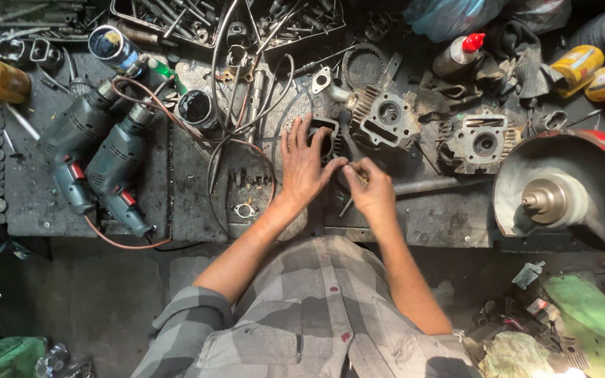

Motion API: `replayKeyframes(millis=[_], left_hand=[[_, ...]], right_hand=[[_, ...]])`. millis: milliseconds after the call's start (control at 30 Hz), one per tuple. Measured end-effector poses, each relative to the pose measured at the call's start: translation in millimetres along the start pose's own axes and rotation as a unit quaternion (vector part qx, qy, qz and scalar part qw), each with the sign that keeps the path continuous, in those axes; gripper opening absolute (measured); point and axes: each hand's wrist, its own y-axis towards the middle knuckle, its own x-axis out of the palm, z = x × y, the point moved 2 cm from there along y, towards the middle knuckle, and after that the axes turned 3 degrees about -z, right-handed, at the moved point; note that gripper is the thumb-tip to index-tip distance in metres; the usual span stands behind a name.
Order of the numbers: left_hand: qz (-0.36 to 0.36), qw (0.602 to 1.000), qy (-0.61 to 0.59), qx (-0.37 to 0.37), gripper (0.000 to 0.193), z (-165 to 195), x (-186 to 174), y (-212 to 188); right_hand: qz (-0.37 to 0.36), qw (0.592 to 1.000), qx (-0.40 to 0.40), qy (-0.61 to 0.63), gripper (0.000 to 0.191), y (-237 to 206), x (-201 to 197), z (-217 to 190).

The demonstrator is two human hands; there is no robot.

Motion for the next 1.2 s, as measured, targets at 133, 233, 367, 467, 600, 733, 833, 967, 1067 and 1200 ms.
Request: replayKeyframes(millis=[133, 233, 367, 467, 600, 733, 833, 967, 1067, 1200], left_hand=[[0.019, 1.000, 0.010, -0.001, 0.075, 4, 4, -3], [0.025, 1.000, 0.009, -0.017, 0.071, 5, 7, -2], [0.031, 0.998, 0.053, -0.002, 0.071, 5, 12, -3], [-0.010, 0.997, 0.077, -0.020, 0.078, 2, 20, 3], [0.010, 0.995, 0.093, -0.032, 0.068, 2, 28, 13], [0.020, 0.996, 0.083, -0.013, 0.073, 1, 30, 9], [0.040, 0.993, 0.106, -0.015, 0.064, 0, 31, 8], [0.040, 0.995, 0.093, -0.005, 0.067, 0, 32, 11], [0.068, 0.992, 0.101, -0.024, 0.055, 3, 30, 12], [0.073, 0.994, 0.084, -0.019, 0.052, 4, 26, 6]], right_hand=[[-0.105, 0.992, 0.023, 0.062, 0.024, 21, -8, 15], [-0.087, 0.994, 0.047, 0.056, 0.024, 27, -10, 22], [-0.098, 0.993, 0.033, 0.059, 0.024, 26, -8, 21], [-0.094, 0.994, 0.044, 0.018, 0.026, 28, -7, 16], [-0.072, 0.995, 0.062, -0.023, 0.031, 36, -11, 12], [-0.120, 0.992, -0.013, -0.019, 0.029, 43, -15, 10], [-0.065, 0.998, 0.000, -0.013, 0.031, 47, -17, 10], [-0.126, 0.990, 0.042, -0.041, 0.030, 50, -19, 18], [-0.109, 0.994, 0.007, -0.015, 0.030, 51, -14, 23], [-0.119, 0.992, -0.023, 0.034, 0.026, 53, -10, 30]])
